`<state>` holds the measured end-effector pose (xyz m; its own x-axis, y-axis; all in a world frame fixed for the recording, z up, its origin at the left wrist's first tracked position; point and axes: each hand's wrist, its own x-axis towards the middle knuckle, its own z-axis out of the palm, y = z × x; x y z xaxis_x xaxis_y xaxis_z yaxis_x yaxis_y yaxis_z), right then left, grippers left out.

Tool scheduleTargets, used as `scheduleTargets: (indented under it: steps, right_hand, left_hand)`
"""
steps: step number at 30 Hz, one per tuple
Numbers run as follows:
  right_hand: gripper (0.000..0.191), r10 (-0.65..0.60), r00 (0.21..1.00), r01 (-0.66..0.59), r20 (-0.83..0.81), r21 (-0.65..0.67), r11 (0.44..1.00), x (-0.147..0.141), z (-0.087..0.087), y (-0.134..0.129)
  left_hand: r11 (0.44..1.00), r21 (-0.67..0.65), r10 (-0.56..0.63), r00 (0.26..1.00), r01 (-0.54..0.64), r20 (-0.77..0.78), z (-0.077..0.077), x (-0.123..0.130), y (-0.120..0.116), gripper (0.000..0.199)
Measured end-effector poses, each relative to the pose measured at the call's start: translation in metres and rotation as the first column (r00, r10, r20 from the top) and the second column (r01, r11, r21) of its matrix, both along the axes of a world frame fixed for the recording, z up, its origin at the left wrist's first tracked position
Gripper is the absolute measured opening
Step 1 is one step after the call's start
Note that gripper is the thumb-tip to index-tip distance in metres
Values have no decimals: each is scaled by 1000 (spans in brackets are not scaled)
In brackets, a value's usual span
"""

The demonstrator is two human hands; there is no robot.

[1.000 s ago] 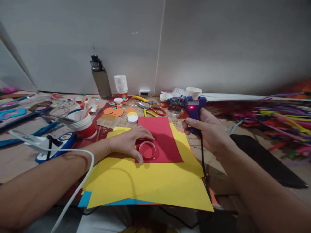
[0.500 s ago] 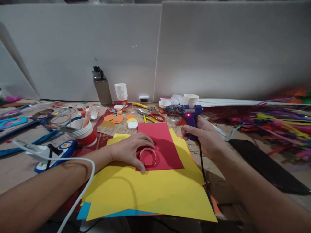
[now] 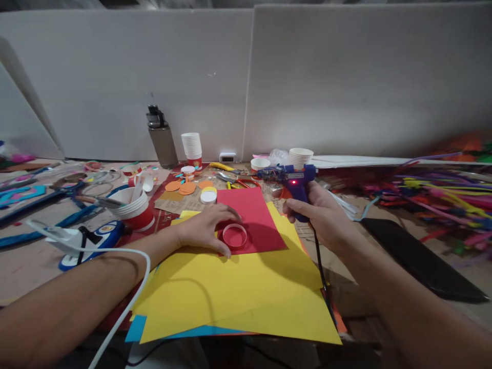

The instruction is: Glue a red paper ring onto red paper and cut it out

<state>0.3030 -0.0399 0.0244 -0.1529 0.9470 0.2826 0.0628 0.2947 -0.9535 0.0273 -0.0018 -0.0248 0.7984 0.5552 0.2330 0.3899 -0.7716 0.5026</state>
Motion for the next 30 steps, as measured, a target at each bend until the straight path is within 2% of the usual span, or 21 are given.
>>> scheduleTargets:
  steps: [3, 9, 15, 24, 30]
  right_hand:
    - [26, 29, 999, -29, 23, -6, 1000, -2, 2, -5]
    - [23, 58, 998, -57, 31, -54, 997, -4, 5, -13]
    - [22, 97, 993, -91, 75, -81, 993, -3, 5, -16]
    - [23, 123, 990, -120, 72, -51, 992, 3, 10, -18]
    - [26, 96, 969, -90, 226, -37, 995, 11, 5, -16]
  left_hand:
    - [998, -70, 3, 1000, -1, 30, -2, -2, -3, 76]
    - [984, -159, 97, 992, -83, 81, -4, -1, -5, 63]
    - [978, -182, 126, 984, -102, 124, -6, 0, -4, 60]
    - [987, -156, 58, 984, -32, 167, -8, 0, -1, 52]
    - [984, -170, 85, 984, -58, 155, -8, -2, -1, 63]
